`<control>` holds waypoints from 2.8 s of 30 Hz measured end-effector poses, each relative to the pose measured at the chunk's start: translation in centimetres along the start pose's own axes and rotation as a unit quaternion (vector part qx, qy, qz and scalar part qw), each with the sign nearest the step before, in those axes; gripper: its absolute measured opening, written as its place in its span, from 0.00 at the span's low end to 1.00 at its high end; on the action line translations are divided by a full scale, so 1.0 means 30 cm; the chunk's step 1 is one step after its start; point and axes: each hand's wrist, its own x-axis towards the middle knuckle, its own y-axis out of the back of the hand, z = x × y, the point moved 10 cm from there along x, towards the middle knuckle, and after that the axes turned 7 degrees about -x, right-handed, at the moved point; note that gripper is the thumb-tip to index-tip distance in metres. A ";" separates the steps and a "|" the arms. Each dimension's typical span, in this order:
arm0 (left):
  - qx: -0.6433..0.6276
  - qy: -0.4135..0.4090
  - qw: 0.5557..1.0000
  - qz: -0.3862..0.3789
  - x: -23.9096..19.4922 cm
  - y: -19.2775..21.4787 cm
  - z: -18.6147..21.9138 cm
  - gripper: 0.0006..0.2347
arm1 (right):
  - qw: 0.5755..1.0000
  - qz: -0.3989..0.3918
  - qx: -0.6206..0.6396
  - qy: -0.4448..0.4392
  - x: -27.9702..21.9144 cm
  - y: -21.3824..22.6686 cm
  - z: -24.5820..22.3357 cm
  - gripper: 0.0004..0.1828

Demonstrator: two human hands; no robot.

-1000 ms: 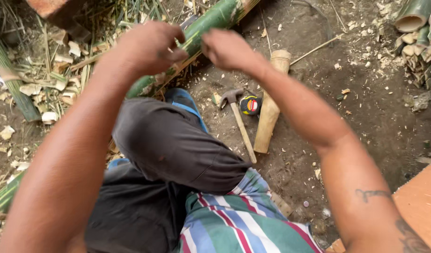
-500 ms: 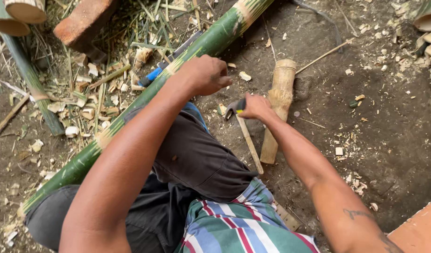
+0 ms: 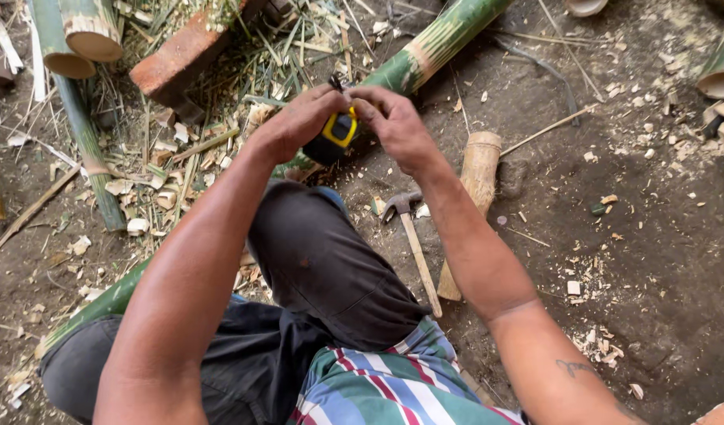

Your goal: The person measures bamboo poles with a tape measure and marks them with a pencil. They then use a hammer to drive nails into the bamboo to assemble a ladder-like structure. The person repositions the structure and continues hammering nails to secure the joints.

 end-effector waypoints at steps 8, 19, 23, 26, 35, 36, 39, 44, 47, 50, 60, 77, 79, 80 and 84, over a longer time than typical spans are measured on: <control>0.228 0.081 0.970 0.011 -0.062 0.170 -0.097 0.39 | 0.991 -0.085 0.036 -0.096 0.119 -0.168 0.243 0.14; 0.195 0.378 0.904 0.048 -0.570 0.561 -0.896 0.24 | 0.901 0.234 0.322 -0.174 0.045 0.624 0.646 0.10; 0.195 0.392 0.899 0.008 -0.572 0.500 -1.045 0.24 | 0.862 0.408 0.247 -0.171 0.028 0.683 0.819 0.05; 0.160 0.363 0.918 -0.024 -0.402 0.371 -1.062 0.24 | 0.961 0.205 0.030 -0.186 0.139 0.205 0.942 0.12; 0.071 0.329 0.941 0.012 -0.347 0.305 -1.054 0.21 | 0.952 0.195 0.008 -0.236 0.260 0.198 1.169 0.21; 0.072 0.340 0.938 0.017 -0.382 0.316 -1.066 0.21 | 0.945 0.224 0.026 -0.237 0.291 0.307 1.169 0.20; 0.116 0.309 0.944 0.023 -0.408 0.325 -1.076 0.20 | 0.918 0.287 0.009 -0.275 0.333 0.514 1.186 0.22; 0.180 0.243 0.953 0.025 -0.219 0.294 -1.057 0.19 | 0.919 0.292 0.003 -0.264 0.416 0.513 1.192 0.19; 0.189 0.243 0.951 0.030 -0.148 0.287 -1.056 0.19 | 0.927 0.273 0.004 -0.258 0.420 0.452 1.208 0.19; 0.190 0.250 0.949 0.042 -0.132 0.318 -1.043 0.19 | 0.937 0.247 0.007 -0.248 0.427 0.414 1.178 0.18; 0.280 0.222 0.930 0.090 -0.270 0.467 -1.051 0.21 | 0.855 -0.183 -0.479 -0.077 0.449 -0.112 0.491 0.24; 0.241 0.378 0.863 0.232 -1.316 0.901 -1.060 0.19 | 0.662 -0.393 -0.607 0.195 0.094 -1.528 0.273 0.25; 0.240 0.416 0.839 0.256 -1.499 0.959 -1.172 0.19 | 0.661 -0.395 -0.603 0.209 0.038 -1.665 0.393 0.23; 0.240 0.437 0.824 0.269 -1.591 0.995 -1.230 0.19 | 0.657 -0.398 -0.606 0.207 0.036 -1.721 0.443 0.23; 0.231 0.505 0.748 0.363 -1.941 1.133 -1.495 0.21 | 0.647 -0.399 -0.618 0.201 0.025 -1.895 0.612 0.22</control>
